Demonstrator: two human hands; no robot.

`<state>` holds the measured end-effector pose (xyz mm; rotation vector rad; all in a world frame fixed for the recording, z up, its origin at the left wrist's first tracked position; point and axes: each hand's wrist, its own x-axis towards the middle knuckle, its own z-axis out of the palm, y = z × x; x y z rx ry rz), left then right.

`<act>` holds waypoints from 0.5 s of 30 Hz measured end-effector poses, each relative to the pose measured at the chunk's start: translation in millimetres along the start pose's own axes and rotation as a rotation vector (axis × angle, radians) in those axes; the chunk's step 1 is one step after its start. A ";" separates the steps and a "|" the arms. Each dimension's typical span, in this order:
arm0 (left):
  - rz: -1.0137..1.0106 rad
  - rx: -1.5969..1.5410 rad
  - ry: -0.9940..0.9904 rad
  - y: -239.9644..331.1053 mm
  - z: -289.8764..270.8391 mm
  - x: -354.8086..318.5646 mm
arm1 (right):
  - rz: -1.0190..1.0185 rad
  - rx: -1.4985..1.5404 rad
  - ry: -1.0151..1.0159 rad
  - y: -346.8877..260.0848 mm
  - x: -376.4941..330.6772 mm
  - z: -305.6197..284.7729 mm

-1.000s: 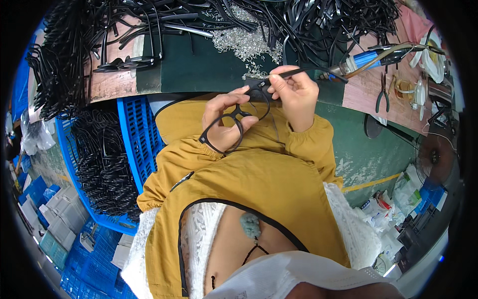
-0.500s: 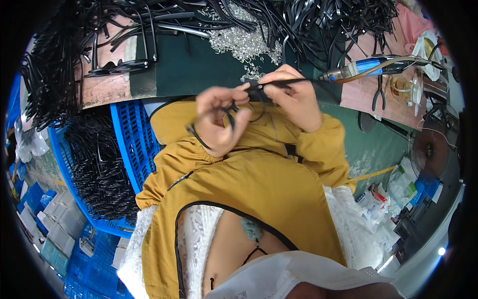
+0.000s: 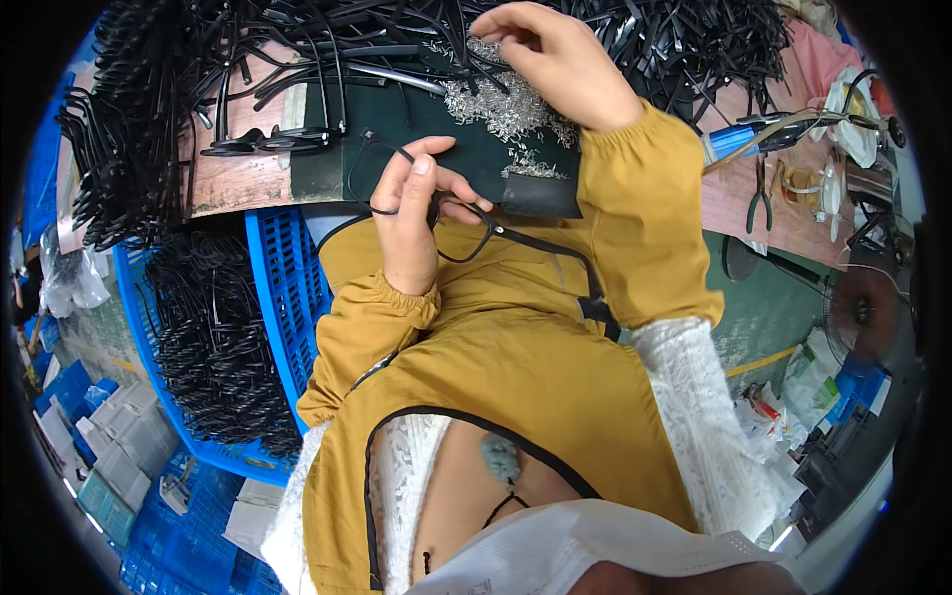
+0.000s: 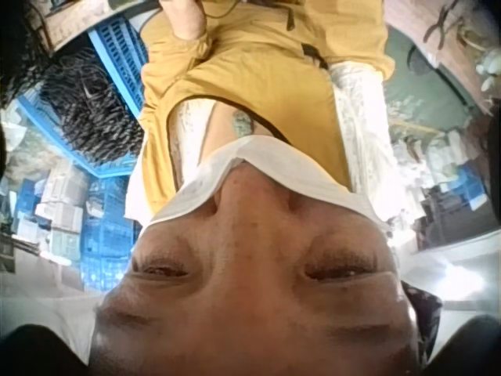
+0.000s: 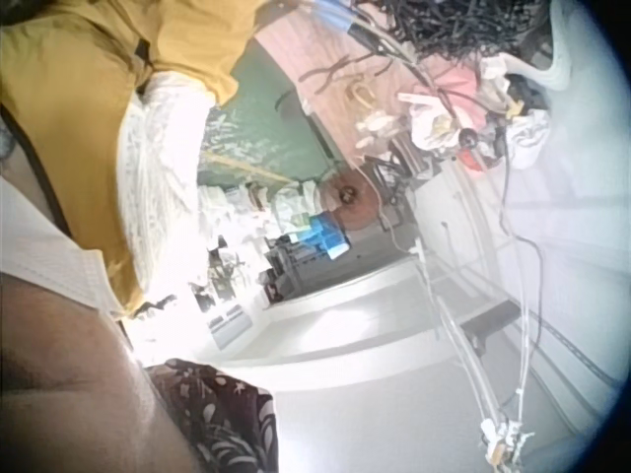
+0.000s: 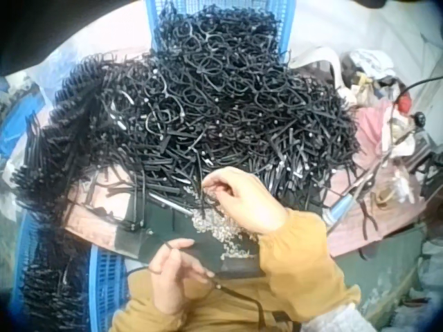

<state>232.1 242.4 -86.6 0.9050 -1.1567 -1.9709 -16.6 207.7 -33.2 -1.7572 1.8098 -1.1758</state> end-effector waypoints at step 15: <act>-0.055 -0.009 -0.017 6.3 -1.1 1.2 | -0.430 -0.200 0.312 -15.2 3.3 9.3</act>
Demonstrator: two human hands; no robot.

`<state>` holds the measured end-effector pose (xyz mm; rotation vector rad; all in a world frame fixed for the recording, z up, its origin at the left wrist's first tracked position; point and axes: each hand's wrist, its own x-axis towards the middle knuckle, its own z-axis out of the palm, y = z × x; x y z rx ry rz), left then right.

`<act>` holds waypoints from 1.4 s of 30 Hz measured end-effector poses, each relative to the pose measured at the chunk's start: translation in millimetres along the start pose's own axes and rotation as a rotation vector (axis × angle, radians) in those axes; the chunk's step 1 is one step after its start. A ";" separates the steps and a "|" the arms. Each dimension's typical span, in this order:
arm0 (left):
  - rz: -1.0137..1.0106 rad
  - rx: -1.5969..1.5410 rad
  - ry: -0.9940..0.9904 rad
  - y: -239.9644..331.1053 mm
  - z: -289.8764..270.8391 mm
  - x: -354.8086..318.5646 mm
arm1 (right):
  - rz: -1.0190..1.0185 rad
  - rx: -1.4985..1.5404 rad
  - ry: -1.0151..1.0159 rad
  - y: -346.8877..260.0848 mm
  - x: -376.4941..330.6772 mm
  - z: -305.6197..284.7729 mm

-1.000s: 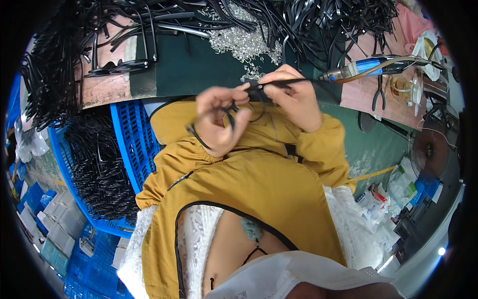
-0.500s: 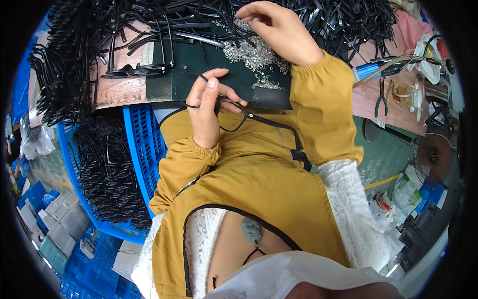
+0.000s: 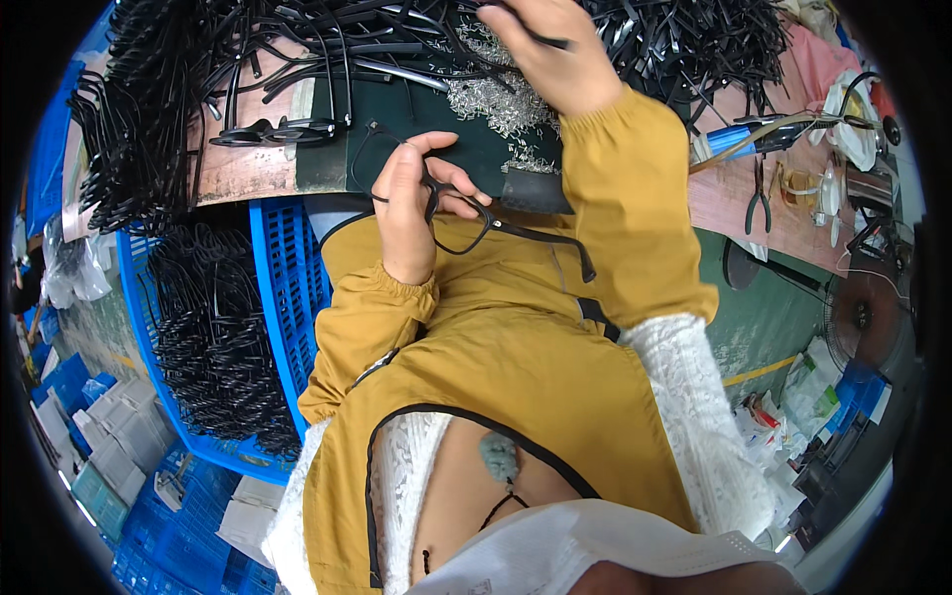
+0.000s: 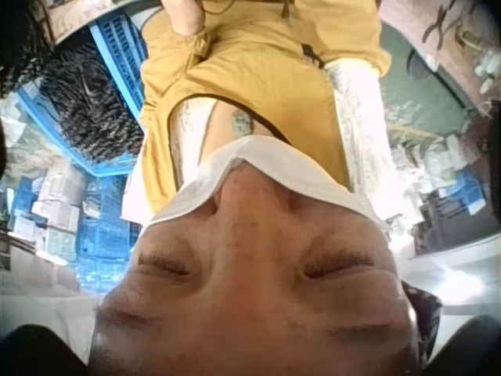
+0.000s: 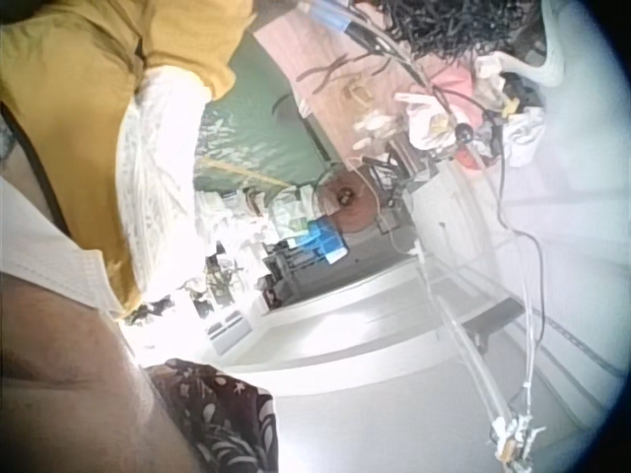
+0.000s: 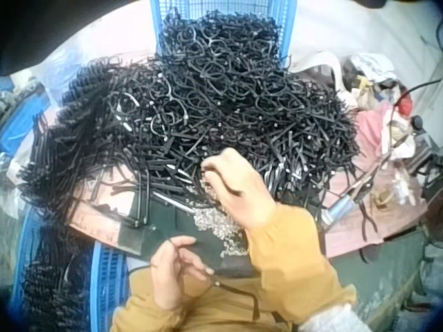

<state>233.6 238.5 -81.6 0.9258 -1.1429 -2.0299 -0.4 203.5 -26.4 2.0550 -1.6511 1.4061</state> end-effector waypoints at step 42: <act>-0.815 -0.138 -0.397 -1.8 42.6 -14.5 | 0.307 0.174 -0.193 -58.1 -158.1 -50.2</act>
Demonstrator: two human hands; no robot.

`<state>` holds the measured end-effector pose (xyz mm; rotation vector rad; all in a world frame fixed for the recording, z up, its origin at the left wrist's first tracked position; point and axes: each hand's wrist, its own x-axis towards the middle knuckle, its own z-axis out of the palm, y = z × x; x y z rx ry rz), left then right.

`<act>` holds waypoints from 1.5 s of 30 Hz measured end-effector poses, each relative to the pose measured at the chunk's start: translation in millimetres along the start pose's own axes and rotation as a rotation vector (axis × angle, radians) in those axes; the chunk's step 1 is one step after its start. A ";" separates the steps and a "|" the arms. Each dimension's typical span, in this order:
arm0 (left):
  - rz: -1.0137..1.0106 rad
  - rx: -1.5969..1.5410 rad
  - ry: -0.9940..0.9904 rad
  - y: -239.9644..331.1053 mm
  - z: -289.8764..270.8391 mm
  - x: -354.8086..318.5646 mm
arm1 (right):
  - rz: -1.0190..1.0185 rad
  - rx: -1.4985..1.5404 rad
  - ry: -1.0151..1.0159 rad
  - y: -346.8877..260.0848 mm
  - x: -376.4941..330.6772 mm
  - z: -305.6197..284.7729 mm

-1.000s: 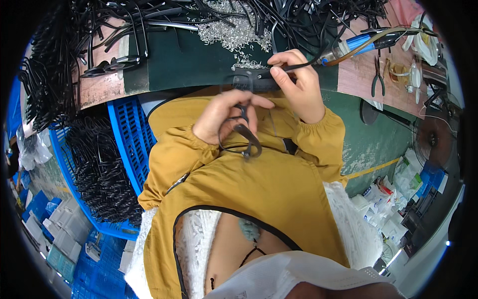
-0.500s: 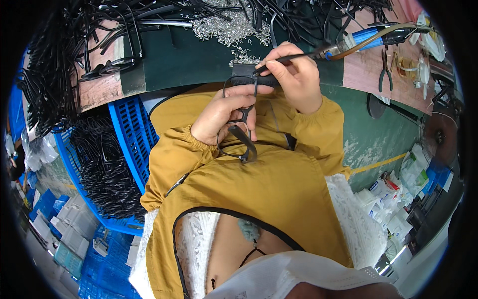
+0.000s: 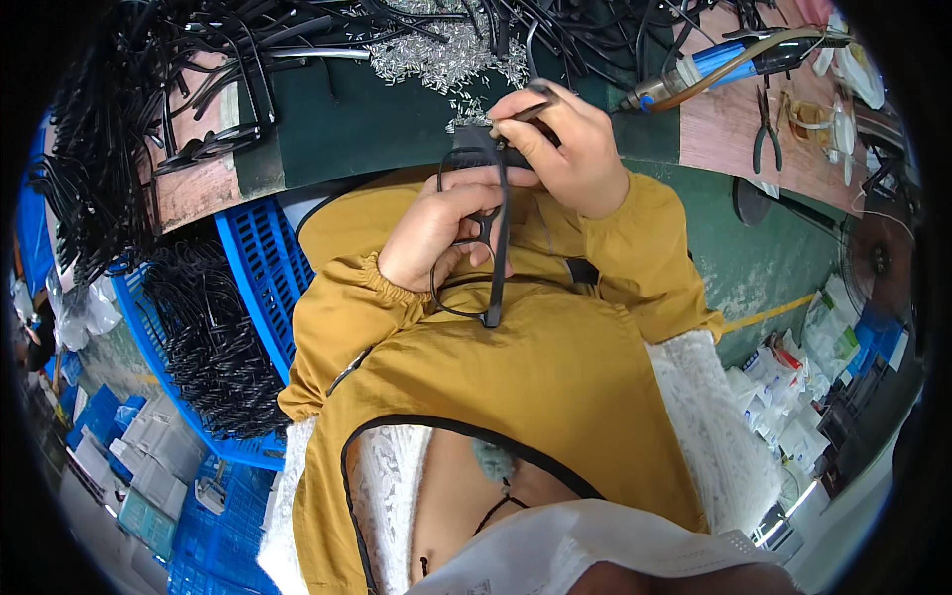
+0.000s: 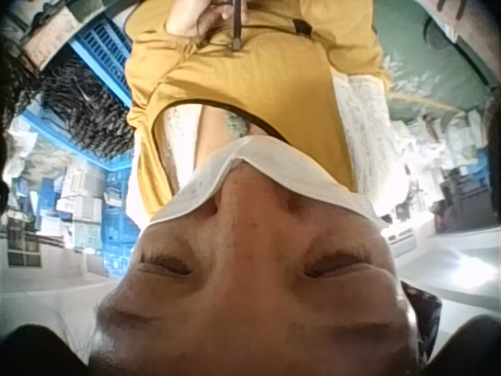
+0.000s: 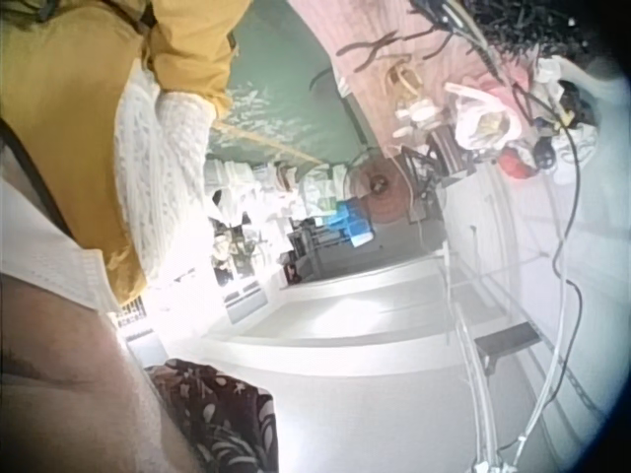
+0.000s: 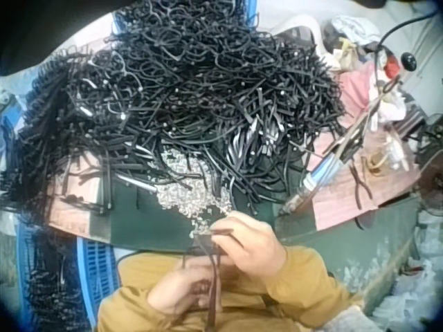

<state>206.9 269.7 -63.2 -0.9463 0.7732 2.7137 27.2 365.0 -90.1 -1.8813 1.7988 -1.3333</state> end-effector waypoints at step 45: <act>-0.044 -0.353 -0.020 -47.8 -6.8 15.2 | 0.215 1.236 0.502 -22.6 15.7 -2.9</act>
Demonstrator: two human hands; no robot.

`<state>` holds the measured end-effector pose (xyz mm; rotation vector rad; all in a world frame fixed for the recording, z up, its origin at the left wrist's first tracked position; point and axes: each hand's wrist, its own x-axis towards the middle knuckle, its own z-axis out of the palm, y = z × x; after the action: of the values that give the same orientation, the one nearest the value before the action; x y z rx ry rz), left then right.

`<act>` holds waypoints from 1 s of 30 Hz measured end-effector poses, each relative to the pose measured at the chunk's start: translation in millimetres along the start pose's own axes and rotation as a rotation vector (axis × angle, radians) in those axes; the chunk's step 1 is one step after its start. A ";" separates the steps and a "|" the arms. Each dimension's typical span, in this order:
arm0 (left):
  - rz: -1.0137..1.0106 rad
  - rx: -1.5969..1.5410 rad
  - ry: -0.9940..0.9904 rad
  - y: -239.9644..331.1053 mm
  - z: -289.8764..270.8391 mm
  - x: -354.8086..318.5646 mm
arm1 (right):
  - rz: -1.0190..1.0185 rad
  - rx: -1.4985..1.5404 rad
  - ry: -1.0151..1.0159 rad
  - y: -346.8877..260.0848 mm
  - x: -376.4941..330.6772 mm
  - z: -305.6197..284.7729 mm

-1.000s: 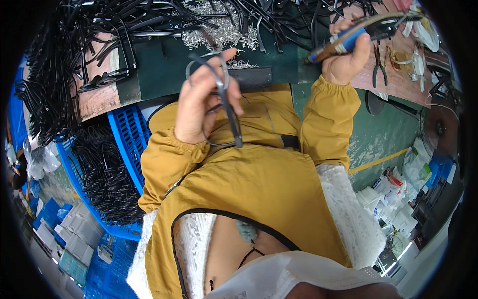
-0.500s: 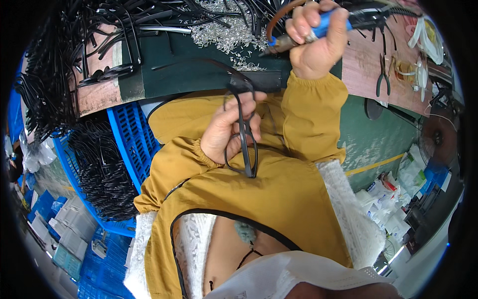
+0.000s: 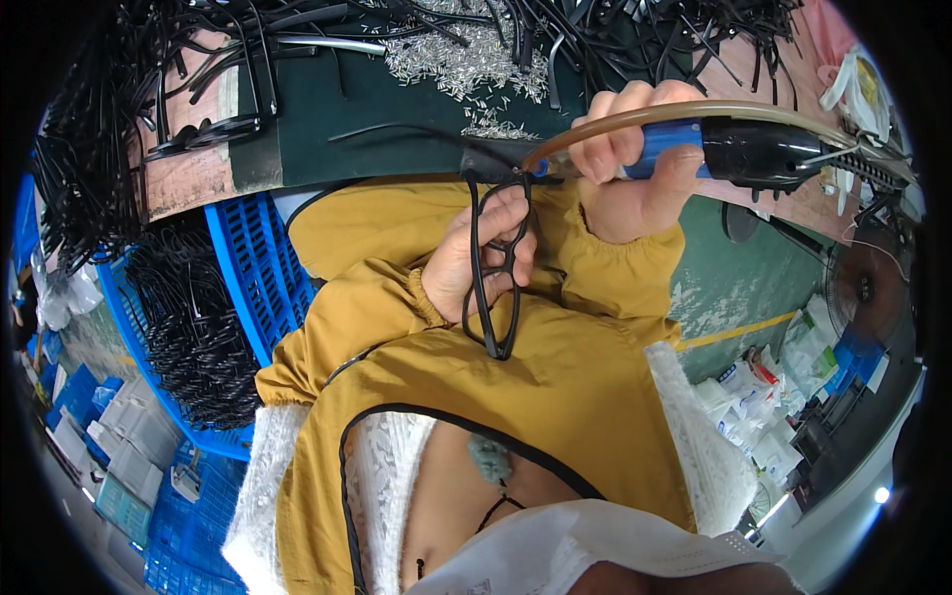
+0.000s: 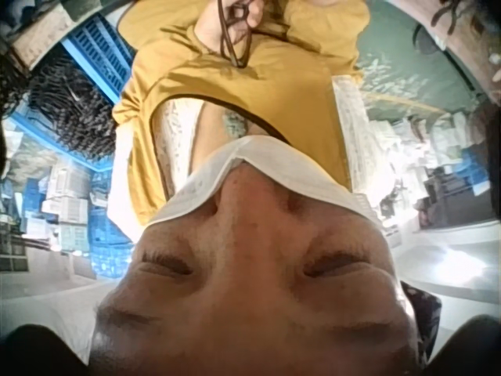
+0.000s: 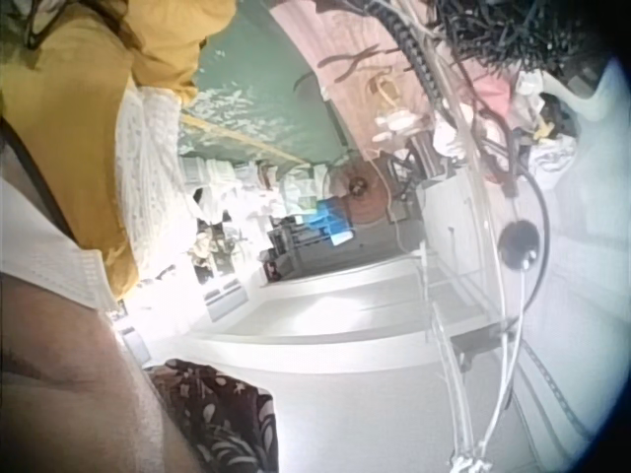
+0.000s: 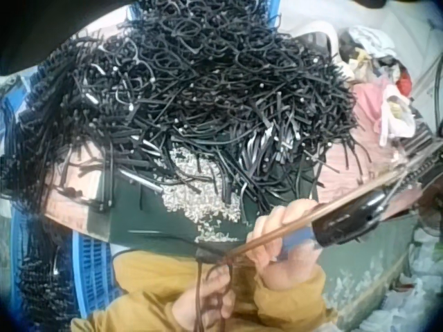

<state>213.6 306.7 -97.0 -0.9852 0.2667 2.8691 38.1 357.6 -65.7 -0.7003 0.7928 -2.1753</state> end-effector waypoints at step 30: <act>0.844 0.287 -0.085 49.6 7.6 -27.5 | -0.234 0.034 0.133 24.1 88.1 -25.5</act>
<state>223.4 258.6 -67.6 -0.8212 1.3257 3.3933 -21.8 285.3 -78.8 -0.6639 0.7720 -2.4616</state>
